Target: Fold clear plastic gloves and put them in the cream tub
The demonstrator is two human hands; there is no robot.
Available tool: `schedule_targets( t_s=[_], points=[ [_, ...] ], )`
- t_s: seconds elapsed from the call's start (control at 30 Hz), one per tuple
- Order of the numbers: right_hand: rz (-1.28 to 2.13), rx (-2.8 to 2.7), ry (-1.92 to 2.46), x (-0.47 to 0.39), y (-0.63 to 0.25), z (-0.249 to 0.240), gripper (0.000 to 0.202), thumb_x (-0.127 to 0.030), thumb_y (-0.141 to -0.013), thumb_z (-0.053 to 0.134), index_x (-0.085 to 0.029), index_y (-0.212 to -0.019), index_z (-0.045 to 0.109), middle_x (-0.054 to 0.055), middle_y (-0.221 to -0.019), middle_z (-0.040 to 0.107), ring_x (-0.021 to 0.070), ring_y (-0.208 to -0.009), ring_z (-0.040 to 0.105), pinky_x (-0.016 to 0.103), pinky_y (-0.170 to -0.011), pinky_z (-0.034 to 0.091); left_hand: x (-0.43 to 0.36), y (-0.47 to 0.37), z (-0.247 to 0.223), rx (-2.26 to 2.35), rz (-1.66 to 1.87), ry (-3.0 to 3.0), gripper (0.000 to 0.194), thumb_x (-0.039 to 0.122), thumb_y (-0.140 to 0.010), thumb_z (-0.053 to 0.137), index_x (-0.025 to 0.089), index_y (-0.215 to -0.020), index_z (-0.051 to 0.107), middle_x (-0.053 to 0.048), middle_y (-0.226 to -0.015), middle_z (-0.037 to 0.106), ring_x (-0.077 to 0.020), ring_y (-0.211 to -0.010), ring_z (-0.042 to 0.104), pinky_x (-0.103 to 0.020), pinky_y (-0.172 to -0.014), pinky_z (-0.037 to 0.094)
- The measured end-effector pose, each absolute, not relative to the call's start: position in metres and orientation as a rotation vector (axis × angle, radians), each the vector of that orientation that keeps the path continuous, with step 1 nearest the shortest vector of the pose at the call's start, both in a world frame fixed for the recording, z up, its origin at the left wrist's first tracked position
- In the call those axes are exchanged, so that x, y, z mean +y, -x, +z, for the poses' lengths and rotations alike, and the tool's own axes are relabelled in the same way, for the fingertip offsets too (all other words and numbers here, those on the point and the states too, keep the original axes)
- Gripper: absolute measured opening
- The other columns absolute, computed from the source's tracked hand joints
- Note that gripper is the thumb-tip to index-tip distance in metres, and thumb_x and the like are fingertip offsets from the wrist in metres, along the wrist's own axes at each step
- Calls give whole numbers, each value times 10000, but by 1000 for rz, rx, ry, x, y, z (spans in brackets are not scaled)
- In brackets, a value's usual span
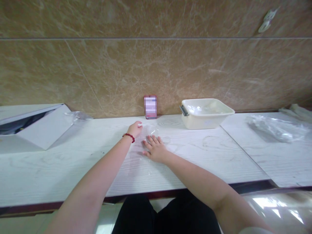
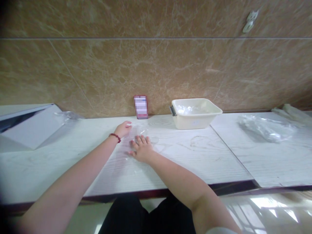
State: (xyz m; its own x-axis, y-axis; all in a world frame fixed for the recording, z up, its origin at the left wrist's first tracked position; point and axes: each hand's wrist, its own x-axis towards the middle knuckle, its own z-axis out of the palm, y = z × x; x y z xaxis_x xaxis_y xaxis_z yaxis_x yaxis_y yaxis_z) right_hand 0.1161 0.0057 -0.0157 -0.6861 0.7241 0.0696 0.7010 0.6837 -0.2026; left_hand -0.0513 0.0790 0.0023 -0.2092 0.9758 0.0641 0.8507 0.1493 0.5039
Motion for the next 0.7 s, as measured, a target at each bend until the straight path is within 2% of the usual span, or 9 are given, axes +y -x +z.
schedule_targets(
  t_s=[0.07,0.2,0.33,0.5,0.6,0.7],
  points=[
    [256,-2748,1169,6,-116,-16,614,-572,-779,168,-219,-1270,271,103,-1356,162,274,-1233,88,483,-956,47,89,52,3,2143,602,-1773,316,302,-725,456,184,-1013,511,-52,-837,623,-140,-669,572,-238,-620,413],
    [288,-2742,1158,7,-117,-16,624,-575,-775,164,-212,-1270,277,112,-1353,167,280,-1233,85,489,-954,48,103,50,6,2094,532,-1805,370,297,-677,517,189,-1031,515,-11,-697,623,-128,-578,559,-227,-567,414],
    [300,-2741,1174,7,-116,-15,625,-576,-772,170,-214,-1270,278,114,-1353,164,282,-1232,87,499,-950,36,112,45,6,2007,462,-1881,226,184,-646,528,179,-857,609,2,-617,611,-123,-554,553,-220,-560,418],
    [301,-2724,1227,6,-115,-15,645,-585,-765,177,-200,-1274,273,137,-1349,160,301,-1229,84,519,-938,33,116,41,3,1904,497,-2006,236,174,-716,444,164,-896,597,-23,-738,634,-118,-644,572,-223,-605,446],
    [302,-2707,1250,6,-115,-16,647,-585,-765,181,-199,-1276,267,138,-1350,160,303,-1228,83,512,-941,31,113,41,5,1915,548,-2113,251,159,-725,418,132,-903,594,-76,-893,613,-164,-830,551,-289,-764,421],
    [298,-2676,1290,9,-117,-16,659,-604,-755,176,-214,-1280,252,133,-1351,158,300,-1230,74,515,-938,27,101,44,10,1877,583,-2238,273,158,-739,392,143,-929,586,-77,-1009,568,-177,-977,482,-314,-893,334]
  ],
)
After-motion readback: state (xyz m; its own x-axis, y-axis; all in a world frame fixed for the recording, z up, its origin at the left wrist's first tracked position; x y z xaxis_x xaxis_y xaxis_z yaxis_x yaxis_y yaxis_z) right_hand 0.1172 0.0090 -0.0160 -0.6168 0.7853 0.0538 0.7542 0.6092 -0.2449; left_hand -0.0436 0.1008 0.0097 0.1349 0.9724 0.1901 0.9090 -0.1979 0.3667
